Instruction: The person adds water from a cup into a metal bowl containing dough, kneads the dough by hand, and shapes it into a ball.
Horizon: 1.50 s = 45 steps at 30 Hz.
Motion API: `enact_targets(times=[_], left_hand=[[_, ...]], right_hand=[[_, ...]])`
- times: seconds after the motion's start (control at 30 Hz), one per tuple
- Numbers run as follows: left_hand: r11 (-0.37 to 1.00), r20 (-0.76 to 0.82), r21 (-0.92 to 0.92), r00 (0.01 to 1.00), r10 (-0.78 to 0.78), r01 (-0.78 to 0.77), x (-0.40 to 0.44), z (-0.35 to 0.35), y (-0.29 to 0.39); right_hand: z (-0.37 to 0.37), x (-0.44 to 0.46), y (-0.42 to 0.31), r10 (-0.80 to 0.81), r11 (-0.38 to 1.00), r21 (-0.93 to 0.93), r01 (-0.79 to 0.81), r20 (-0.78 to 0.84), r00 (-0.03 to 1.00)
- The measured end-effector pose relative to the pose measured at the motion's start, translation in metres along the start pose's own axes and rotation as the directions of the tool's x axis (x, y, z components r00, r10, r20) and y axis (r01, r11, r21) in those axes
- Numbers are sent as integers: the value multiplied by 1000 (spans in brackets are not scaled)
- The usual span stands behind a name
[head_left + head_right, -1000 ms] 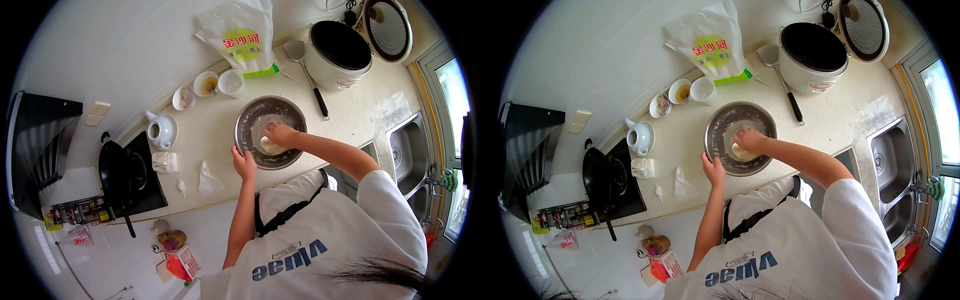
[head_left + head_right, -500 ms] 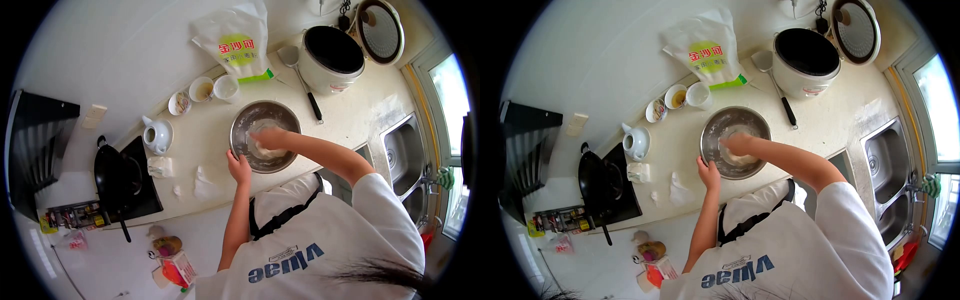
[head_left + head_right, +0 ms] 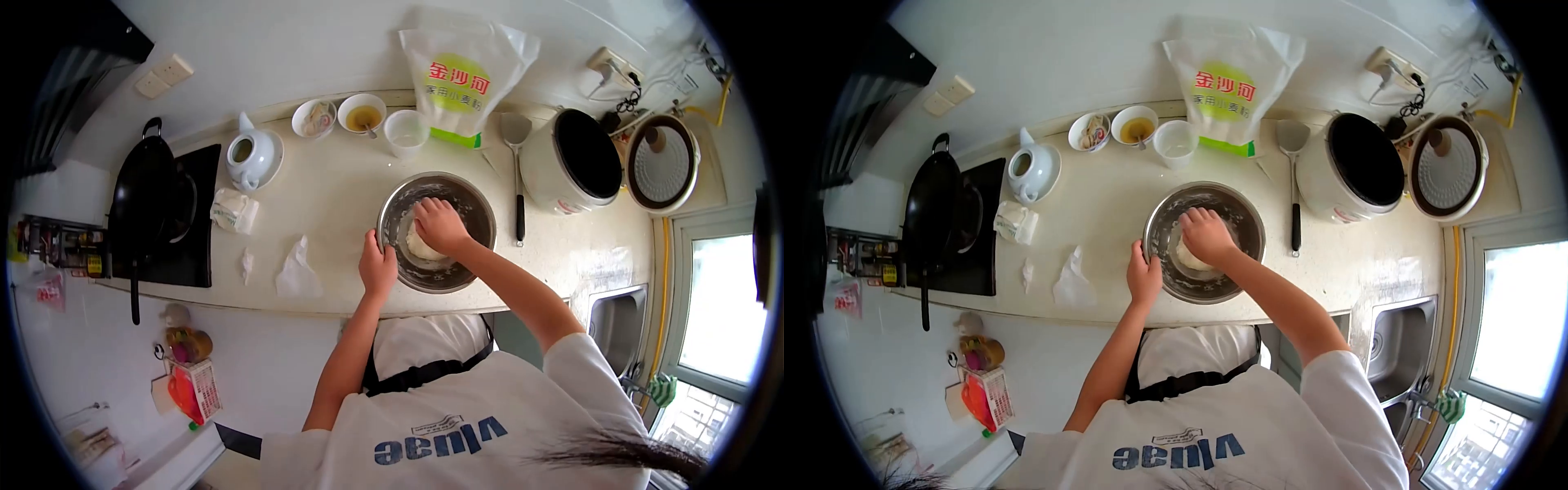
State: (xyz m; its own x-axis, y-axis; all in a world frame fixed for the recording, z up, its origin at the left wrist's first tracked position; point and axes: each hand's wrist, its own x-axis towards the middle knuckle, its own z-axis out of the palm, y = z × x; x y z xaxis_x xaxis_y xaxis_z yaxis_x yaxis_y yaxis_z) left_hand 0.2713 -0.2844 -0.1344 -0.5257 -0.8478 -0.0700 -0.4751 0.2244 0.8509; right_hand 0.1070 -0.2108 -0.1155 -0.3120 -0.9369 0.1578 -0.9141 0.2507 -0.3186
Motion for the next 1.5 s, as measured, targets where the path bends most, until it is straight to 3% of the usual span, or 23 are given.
enact_targets(times=[0.07, 0.2, 0.33, 0.5, 0.6, 0.63, 0.73, 0.83, 0.93, 1.0, 1.07, 1.17, 1.27, 1.37, 1.5], left_hand=[[1000, 2, 16, 1000, 1, -1, 1, 0, -1], [1000, -5, -21, 1000, 7, -7, 0, 0, -3], [995, -15, -87, 999, -47, 45, 0, 4, -4], [964, -4, -184, 980, -198, 194, -8, 4, 10], [979, -66, -195, 996, -67, 52, -8, 8, 6], [977, -33, -196, 995, -93, 85, -8, 6, 8], [982, -57, -186, 998, -38, 27, -6, 5, 8], [988, -62, -148, 997, -50, 40, -7, 8, 1], [990, -61, -136, 997, -45, 37, -7, 10, -1], [993, -78, -115, 996, -35, 26, -7, 11, -3], [995, -84, -102, 996, -31, 22, -8, 13, -3], [997, -98, -79, 995, -9, 1, -8, 11, -3], [996, -97, -82, 995, 13, -21, -7, 8, 0], [998, -73, -65, 997, -16, 11, -8, 8, -1], [998, -55, -61, 998, -36, 33, -7, 7, 0]], right_hand=[[33, 12, 2, -66, 997, -40, 66, -5, 998], [67, 23, 5, 91, 990, 118, -76, -122, 988], [66, 24, 10, 210, 971, 139, -196, -93, 973], [66, 34, 14, 130, 986, 130, -106, -199, 971], [65, 37, 15, 159, 982, 138, -132, -205, 966], [68, 36, 16, 172, 979, 147, -141, -226, 959], [65, 36, 15, 207, 960, 233, -154, -220, 953], [78, 27, 28, 419, 756, 570, -323, -42, 907], [36, 30, 15, 359, 891, 374, -256, -241, 902], [19, 15, 1, 141, 978, 172, -121, -110, 984], [5, 3, -17, 42, 999, -11, -41, 202, 978], [18, -14, -10, -138, 973, -164, 163, 156, 978], [35, -16, -7, -178, 907, -343, 244, 212, 961], [25, -4, 21, -61, 997, -3, 73, 509, 859], [-24, 2, 25, -256, 965, 119, 232, 271, 928]])
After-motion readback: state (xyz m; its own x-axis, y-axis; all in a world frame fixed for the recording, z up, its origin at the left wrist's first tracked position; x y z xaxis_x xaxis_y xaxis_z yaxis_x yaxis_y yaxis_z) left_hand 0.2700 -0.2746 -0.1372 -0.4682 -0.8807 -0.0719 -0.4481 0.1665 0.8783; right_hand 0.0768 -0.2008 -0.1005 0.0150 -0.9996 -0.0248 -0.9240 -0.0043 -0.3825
